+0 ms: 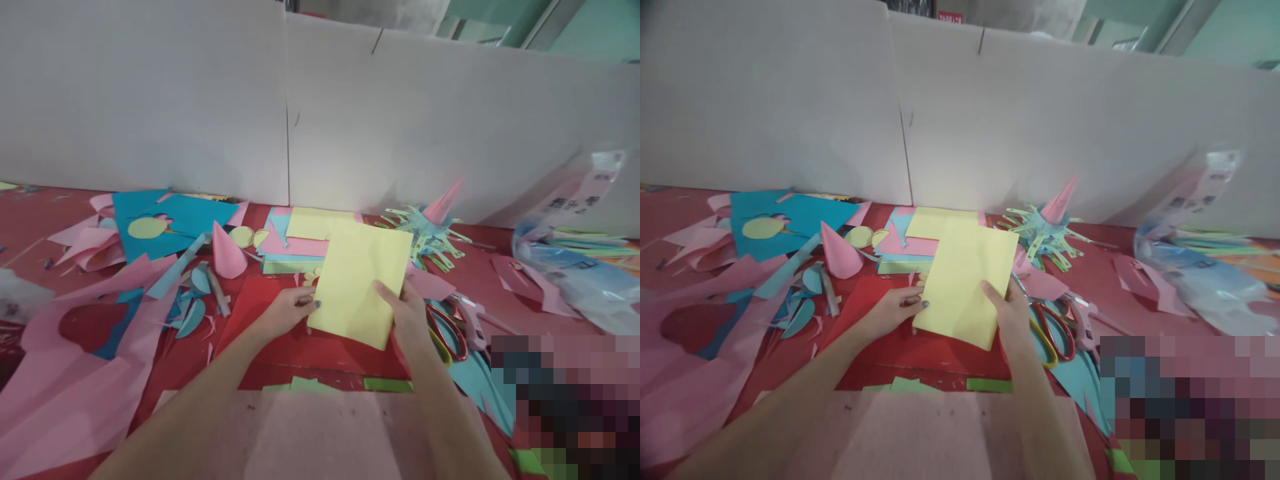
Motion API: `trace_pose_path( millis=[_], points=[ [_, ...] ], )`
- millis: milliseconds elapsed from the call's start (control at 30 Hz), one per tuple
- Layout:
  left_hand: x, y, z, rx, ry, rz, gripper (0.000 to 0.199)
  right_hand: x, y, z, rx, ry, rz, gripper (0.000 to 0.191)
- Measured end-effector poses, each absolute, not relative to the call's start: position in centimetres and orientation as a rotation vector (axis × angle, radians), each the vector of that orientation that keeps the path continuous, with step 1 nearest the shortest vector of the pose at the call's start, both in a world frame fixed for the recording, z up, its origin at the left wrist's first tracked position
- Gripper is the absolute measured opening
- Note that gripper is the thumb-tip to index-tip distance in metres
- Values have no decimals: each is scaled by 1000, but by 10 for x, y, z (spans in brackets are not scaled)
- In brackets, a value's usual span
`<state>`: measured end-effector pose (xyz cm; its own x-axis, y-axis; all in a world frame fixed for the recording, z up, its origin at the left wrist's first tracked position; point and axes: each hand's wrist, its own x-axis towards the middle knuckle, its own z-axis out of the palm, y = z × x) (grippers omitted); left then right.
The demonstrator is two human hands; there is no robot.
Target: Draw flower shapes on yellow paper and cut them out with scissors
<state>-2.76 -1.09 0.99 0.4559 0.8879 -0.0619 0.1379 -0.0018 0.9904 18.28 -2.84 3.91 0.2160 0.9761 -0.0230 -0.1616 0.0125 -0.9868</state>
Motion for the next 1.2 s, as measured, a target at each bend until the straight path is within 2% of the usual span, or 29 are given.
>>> trace_pose_path(
  millis=[167,300,400,633,767,1200],
  points=[
    [-28,-10,6,1454,1059,801,28,181,-26,37,-1196,-1011,1024,45],
    [-33,-5,2,1384,974,881,25,183,-25,32,-1178,-1118,1159,42],
    [-34,-3,1,1359,922,907,26,185,-25,29,-1304,-1127,1200,39],
    [-31,-4,6,1417,1090,977,32,182,-27,32,-1333,-1175,1254,51],
    [-31,-5,10,1402,1130,971,35,179,-25,30,-1473,-1199,1123,48],
    [-30,-4,6,1370,1066,942,37,178,-25,32,-1474,-1093,1190,51]
  ],
)
